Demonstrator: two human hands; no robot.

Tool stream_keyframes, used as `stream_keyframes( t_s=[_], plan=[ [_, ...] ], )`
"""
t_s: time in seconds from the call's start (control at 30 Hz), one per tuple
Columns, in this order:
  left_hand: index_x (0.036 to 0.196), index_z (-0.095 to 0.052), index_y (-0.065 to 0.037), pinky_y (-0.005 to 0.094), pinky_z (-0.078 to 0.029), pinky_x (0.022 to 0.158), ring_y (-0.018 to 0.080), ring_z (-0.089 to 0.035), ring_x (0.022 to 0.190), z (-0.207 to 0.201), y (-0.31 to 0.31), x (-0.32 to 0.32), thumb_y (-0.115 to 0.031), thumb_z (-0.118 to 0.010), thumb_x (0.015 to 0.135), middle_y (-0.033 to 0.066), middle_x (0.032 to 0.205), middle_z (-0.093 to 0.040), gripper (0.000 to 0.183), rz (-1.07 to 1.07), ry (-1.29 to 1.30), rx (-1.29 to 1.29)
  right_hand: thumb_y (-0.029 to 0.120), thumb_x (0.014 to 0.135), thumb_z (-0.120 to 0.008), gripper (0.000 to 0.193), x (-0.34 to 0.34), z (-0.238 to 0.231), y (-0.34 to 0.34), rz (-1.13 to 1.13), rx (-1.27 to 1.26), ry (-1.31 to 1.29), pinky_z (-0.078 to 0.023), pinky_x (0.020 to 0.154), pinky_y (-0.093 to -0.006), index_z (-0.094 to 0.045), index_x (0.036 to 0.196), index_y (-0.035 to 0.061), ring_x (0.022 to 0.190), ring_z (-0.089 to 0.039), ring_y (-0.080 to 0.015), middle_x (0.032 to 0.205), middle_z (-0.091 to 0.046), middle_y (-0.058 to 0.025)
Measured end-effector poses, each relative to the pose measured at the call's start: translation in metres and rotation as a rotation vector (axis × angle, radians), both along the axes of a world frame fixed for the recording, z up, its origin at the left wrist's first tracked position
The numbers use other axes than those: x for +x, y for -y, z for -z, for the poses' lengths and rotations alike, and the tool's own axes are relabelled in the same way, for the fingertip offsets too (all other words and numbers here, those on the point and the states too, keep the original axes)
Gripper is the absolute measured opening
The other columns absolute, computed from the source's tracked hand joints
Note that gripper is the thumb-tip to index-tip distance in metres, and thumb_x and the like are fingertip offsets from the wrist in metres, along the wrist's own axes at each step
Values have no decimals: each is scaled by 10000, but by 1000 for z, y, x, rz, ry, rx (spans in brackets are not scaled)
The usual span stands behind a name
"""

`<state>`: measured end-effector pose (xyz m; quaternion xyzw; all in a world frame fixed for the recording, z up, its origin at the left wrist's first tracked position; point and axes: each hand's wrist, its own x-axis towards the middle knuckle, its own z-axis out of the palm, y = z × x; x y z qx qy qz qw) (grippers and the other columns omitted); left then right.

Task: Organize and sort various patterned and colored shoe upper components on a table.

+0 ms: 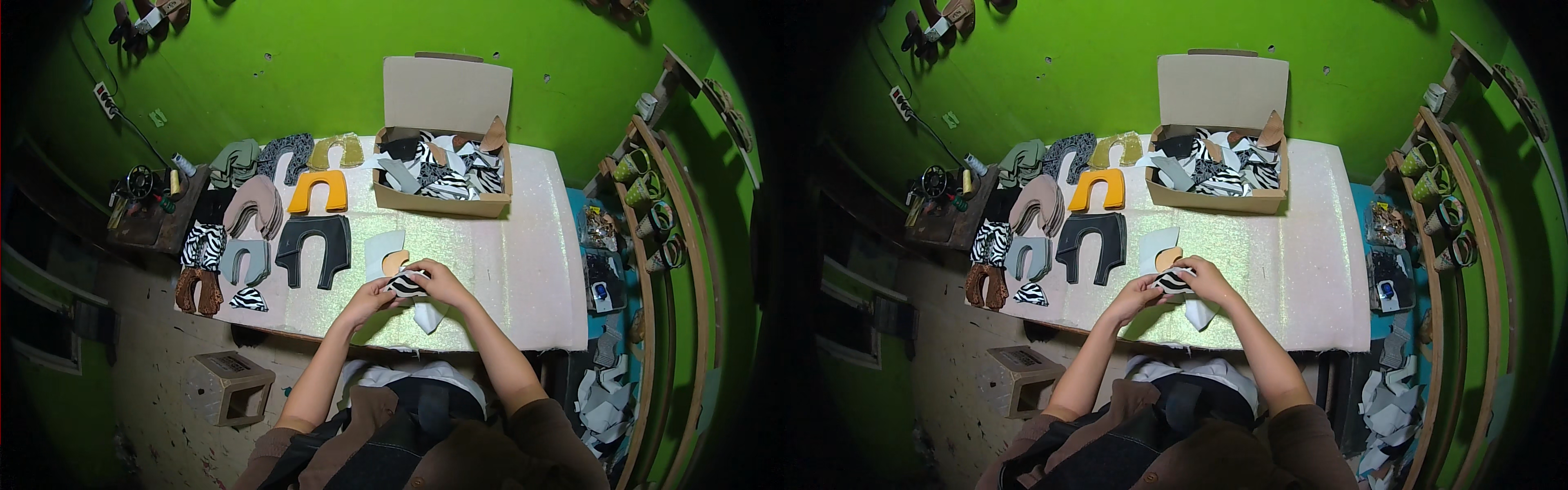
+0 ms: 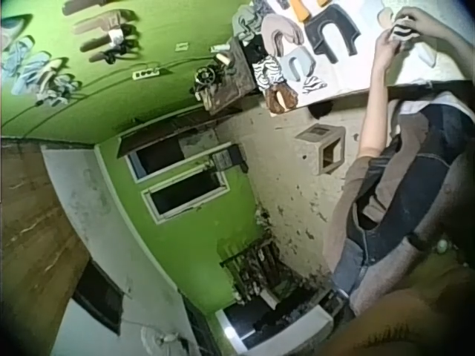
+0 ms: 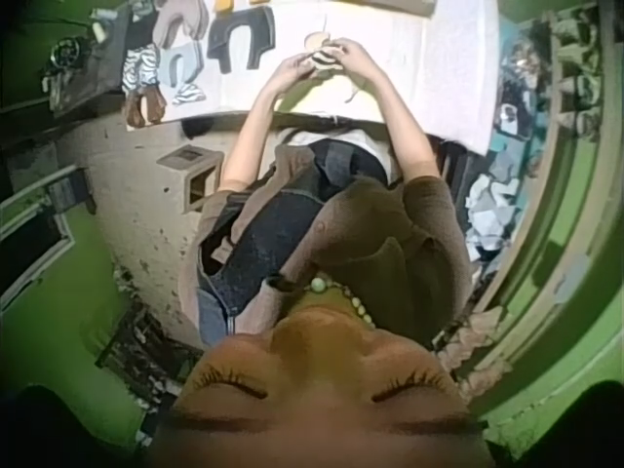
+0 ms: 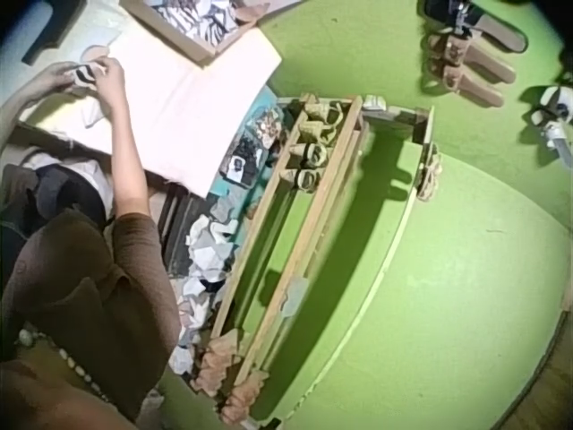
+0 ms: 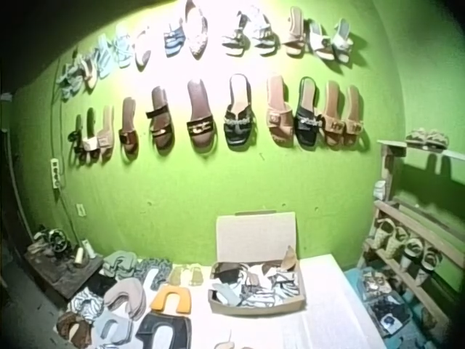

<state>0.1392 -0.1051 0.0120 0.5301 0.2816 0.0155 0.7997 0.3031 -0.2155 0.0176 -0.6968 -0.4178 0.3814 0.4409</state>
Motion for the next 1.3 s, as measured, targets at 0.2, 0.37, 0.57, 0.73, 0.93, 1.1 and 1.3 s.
stream_keyframes(
  t_s=[0.2,0.37,0.57,0.73,0.93,1.1,1.3],
  plan=[
    [1227,-460,30,235,-501,790,127,-592,878,-2,-5,-1,-27,-460,913,85,1038,-587,319,-34,-10,-48,294,765,-663,542,-7,0,2,-105,76,547,-369,948,-387,-509,1235,72,1109,-458,-314,1166,-500,-131],
    [1221,-460,31,239,-499,789,128,-593,870,3,-21,-6,-28,-454,913,84,1035,-584,313,-10,-15,-19,302,720,-698,649,-17,-7,-2,-229,92,767,-370,936,-392,-445,1279,92,1073,-482,-317,1124,-520,-135],
    [1229,-466,13,236,-494,787,115,-570,899,6,-40,-16,-61,-472,918,65,1061,-571,320,33,-38,139,276,701,-701,559,-29,-12,-30,-317,-25,696,-447,790,-420,-492,1179,74,901,-570,-339,1006,-566,-145],
    [1229,-474,4,238,-496,770,104,-548,908,8,-61,-38,-77,-486,920,49,1061,-565,320,-30,-76,179,246,699,-705,588,-54,-15,-55,-286,18,712,-467,762,-401,-478,1211,67,899,-577,-331,1021,-547,-141],
    [1200,-494,20,220,-479,686,98,-569,789,19,-116,-103,-78,-488,909,71,990,-594,307,-45,-90,308,209,667,-727,620,-99,-6,-103,-322,118,558,-466,784,-407,-481,1216,58,899,-571,-333,1011,-536,-140],
    [1213,-478,20,234,-502,722,116,-585,846,28,-157,-166,-69,-479,918,75,1024,-580,308,-49,-149,285,230,687,-708,585,-168,4,-142,-309,151,567,-459,778,-396,-484,1199,58,885,-564,-331,989,-538,-145],
    [1227,-459,26,217,-499,692,118,-605,813,51,-194,-231,-85,-482,921,76,1023,-583,326,-3,-172,310,225,711,-678,533,-236,15,-182,-286,58,539,-457,736,-408,-491,1180,52,848,-567,-331,944,-546,-143]
  ],
)
